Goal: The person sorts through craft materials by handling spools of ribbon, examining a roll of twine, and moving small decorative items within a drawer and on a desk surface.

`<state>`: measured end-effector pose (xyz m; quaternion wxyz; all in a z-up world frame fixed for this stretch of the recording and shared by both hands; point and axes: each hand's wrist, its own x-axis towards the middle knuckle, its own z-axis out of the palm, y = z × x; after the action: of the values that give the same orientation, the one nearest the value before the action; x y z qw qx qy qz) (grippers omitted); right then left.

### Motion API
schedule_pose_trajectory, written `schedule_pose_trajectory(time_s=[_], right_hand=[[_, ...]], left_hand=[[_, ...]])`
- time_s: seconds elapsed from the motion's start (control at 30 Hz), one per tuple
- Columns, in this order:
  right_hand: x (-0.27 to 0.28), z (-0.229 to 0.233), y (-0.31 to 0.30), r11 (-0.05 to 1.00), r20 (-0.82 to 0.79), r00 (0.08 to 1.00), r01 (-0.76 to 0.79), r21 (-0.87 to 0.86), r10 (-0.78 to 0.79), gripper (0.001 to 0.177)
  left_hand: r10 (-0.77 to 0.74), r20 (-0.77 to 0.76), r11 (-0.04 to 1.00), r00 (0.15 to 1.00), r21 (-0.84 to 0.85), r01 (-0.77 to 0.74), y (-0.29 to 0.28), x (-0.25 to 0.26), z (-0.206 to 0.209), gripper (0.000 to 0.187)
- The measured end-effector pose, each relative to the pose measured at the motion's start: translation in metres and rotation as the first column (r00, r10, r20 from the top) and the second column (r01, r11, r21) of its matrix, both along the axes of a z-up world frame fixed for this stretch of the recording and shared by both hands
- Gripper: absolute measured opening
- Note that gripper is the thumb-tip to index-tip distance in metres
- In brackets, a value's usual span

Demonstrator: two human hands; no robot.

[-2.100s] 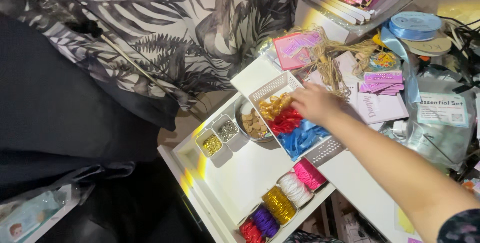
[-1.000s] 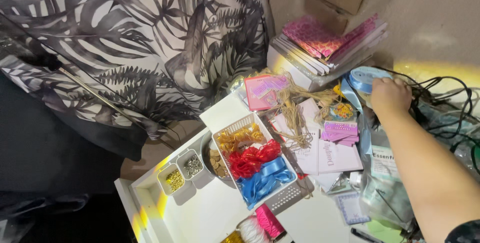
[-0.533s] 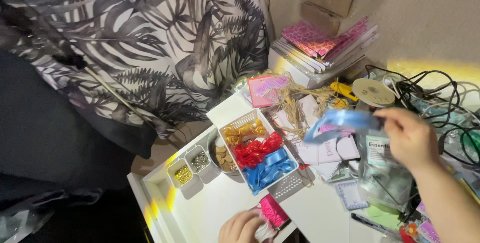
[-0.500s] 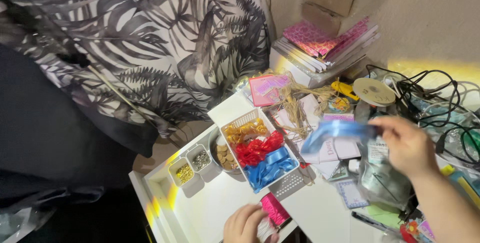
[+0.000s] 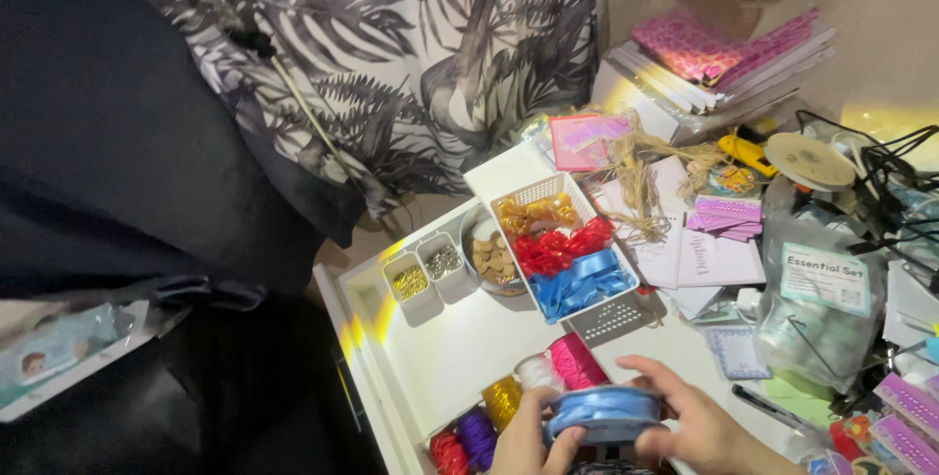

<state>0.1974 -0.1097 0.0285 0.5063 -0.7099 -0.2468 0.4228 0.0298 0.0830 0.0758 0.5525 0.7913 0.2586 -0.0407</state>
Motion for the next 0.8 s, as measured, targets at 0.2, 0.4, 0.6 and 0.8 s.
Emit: schedule_pose_trajectory(time_s=[0.2, 0.4, 0.6, 0.8], right_hand=[[-0.029, 0.040, 0.027, 0.988, 0.424, 0.900, -0.141, 0.061, 0.102, 0.036], [-0.024, 0.011, 0.008, 0.988, 0.281, 0.950, 0.108, 0.108, -0.134, 0.043], [-0.008, 0.033, 0.001, 0.978, 0.121, 0.979, 0.142, 0.153, -0.161, 0.043], [-0.016, 0.046, -0.003, 0.967, 0.065, 0.996, 0.040, 0.252, -0.058, 0.040]], left_hand=[[0.120, 0.265, 0.989, 0.957, 0.054, -0.139, -0.010, -0.017, -0.042, 0.044], [0.142, 0.027, 0.989, 0.989, 0.033, -0.143, 0.012, -0.045, -0.001, 0.019], [0.137, -0.051, 0.959, 0.989, -0.242, -0.145, 0.036, -0.074, 0.050, 0.010], [0.039, -0.019, 0.996, 0.999, -0.083, -0.040, 0.047, -0.103, 0.040, 0.012]])
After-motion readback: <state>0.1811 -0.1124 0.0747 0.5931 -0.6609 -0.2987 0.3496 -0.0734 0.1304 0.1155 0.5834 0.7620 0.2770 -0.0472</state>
